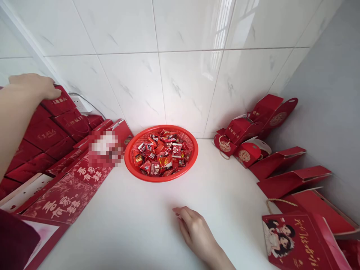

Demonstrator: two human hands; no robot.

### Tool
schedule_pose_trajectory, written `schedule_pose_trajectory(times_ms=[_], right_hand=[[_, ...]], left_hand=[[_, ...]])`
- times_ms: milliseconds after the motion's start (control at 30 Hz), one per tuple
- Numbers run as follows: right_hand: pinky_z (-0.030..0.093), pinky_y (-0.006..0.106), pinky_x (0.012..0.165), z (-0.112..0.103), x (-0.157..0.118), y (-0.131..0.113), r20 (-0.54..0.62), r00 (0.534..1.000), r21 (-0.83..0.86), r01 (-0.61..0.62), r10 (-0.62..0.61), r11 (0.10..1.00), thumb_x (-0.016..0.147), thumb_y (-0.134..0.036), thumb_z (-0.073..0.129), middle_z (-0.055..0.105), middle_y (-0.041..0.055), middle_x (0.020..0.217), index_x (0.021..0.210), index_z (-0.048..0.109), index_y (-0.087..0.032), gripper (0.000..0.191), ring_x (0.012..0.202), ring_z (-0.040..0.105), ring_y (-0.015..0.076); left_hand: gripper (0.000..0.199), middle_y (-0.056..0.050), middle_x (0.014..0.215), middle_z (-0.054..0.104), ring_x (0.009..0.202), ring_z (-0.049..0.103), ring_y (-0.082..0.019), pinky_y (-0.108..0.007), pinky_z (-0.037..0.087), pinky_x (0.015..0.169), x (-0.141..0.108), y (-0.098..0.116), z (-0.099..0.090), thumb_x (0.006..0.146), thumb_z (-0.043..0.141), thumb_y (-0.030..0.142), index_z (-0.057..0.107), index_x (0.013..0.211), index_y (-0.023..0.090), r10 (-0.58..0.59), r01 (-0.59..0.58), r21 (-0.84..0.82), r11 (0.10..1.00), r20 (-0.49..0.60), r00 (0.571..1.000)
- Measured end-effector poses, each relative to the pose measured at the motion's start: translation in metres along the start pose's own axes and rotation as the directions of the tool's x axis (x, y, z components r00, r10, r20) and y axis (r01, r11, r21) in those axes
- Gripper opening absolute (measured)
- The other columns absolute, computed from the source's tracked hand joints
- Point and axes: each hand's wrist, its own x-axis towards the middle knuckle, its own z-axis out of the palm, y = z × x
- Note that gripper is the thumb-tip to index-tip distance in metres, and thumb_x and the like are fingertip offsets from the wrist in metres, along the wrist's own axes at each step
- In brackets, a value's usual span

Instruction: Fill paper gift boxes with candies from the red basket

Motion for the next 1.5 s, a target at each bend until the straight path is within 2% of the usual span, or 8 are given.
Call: schedule_pose_trajectory(times_ms=[233, 467, 567, 767, 933, 1000, 1333, 1500], right_hand=[[0.056, 0.033, 0.084, 0.002, -0.003, 0.002, 0.003, 1.000, -0.029, 0.030, -0.030, 0.999, 0.097, -0.013, 0.038, 0.067, 0.0083, 0.111, 0.120, 0.056, -0.022, 0.031, 0.095, 0.068, 0.0184], [0.054, 0.038, 0.087, -0.018, -0.001, -0.005, -0.081, 0.989, -0.247, 0.103, -0.126, 0.963, 0.098, -0.015, 0.040, 0.067, 0.0089, 0.115, 0.125, 0.055, -0.022, 0.031, 0.101, 0.065, 0.0214], [0.048, 0.044, 0.096, -0.057, -0.015, -0.013, -0.286, 0.948, -0.456, -0.007, -0.139, 0.890, 0.098, -0.019, 0.046, 0.065, 0.0106, 0.122, 0.125, 0.056, -0.022, 0.030, 0.113, 0.060, 0.0256], [0.046, 0.048, 0.098, -0.138, -0.084, -0.023, -0.795, 0.606, -0.458, -0.594, -0.007, 0.662, 0.096, -0.036, 0.048, 0.062, 0.0123, 0.127, 0.122, 0.060, -0.021, 0.032, 0.117, 0.057, 0.0311], [0.053, 0.053, 0.075, -0.154, -0.119, -0.019, -0.875, 0.309, -0.222, -0.940, 0.373, 0.259, 0.092, -0.048, 0.044, 0.059, 0.0209, 0.128, 0.138, 0.047, -0.015, 0.057, 0.107, 0.061, 0.0419], [0.053, 0.048, 0.069, -0.152, -0.118, -0.017, -0.821, 0.352, -0.237, -0.927, 0.450, 0.292, 0.094, -0.044, 0.042, 0.062, 0.0180, 0.122, 0.140, 0.045, -0.018, 0.053, 0.102, 0.063, 0.0388], [0.054, 0.032, 0.080, -0.139, -0.050, -0.053, -0.326, 0.932, -0.310, -0.263, 0.158, 0.913, 0.095, -0.022, 0.052, 0.066, 0.0050, 0.117, 0.125, 0.055, -0.027, 0.031, 0.098, 0.066, 0.0205], [0.052, 0.031, 0.083, -0.141, 0.000, -0.083, 0.028, 0.984, -0.265, 0.178, -0.177, 0.948, 0.097, -0.012, 0.048, 0.067, 0.0050, 0.104, 0.107, 0.060, -0.022, 0.018, 0.094, 0.064, 0.0174]], left_hand=[[0.080, -0.015, 0.155, 0.026, 0.140, 0.023, -0.045, -0.060, 0.009, 0.111, -0.069, 0.071, 0.012, 0.093, 0.035, 0.065, 0.044, 0.139, 0.001, 0.521, -0.506, 0.131, 0.852, -0.144, 0.841], [0.044, -0.003, 0.145, 0.051, 0.135, 0.046, -0.027, -0.050, 0.022, 0.119, -0.227, 0.149, 0.118, 0.094, 0.042, 0.049, 0.060, 0.131, 0.032, 0.861, -0.846, -0.181, 0.501, 0.003, 0.509], [0.041, 0.001, 0.143, 0.054, 0.131, 0.051, -0.024, -0.050, 0.023, 0.120, -0.289, 0.158, 0.159, 0.098, 0.037, 0.043, 0.057, 0.133, 0.039, 0.875, -0.834, -0.317, 0.451, -0.023, 0.483], [0.037, 0.000, 0.123, 0.069, 0.117, 0.060, -0.025, -0.050, 0.032, 0.112, -0.324, 0.161, 0.187, 0.097, 0.039, 0.034, 0.064, 0.124, 0.036, 0.800, -0.803, -0.347, 0.485, -0.195, 0.568], [0.033, -0.005, 0.116, 0.071, 0.107, 0.062, -0.025, -0.045, 0.039, 0.101, -0.322, 0.164, 0.192, 0.098, 0.042, 0.032, 0.069, 0.114, 0.022, 0.792, -0.825, -0.289, 0.486, -0.255, 0.555], [0.033, -0.005, 0.114, 0.072, 0.106, 0.062, -0.025, -0.043, 0.040, 0.096, -0.323, 0.165, 0.192, 0.098, 0.041, 0.032, 0.069, 0.113, 0.022, 0.785, -0.819, -0.284, 0.498, -0.252, 0.565], [0.031, -0.004, 0.128, 0.063, 0.120, 0.056, -0.020, -0.032, 0.042, 0.104, -0.343, 0.174, 0.139, 0.097, 0.047, 0.032, 0.061, 0.124, 0.024, 0.723, -0.664, -0.630, 0.402, -0.226, 0.652], [0.028, -0.001, 0.123, 0.065, 0.115, 0.059, -0.016, -0.027, 0.045, 0.101, -0.361, 0.181, 0.097, 0.099, 0.046, 0.030, 0.062, 0.121, 0.026, 0.819, -0.525, -0.809, 0.264, -0.099, 0.565]])
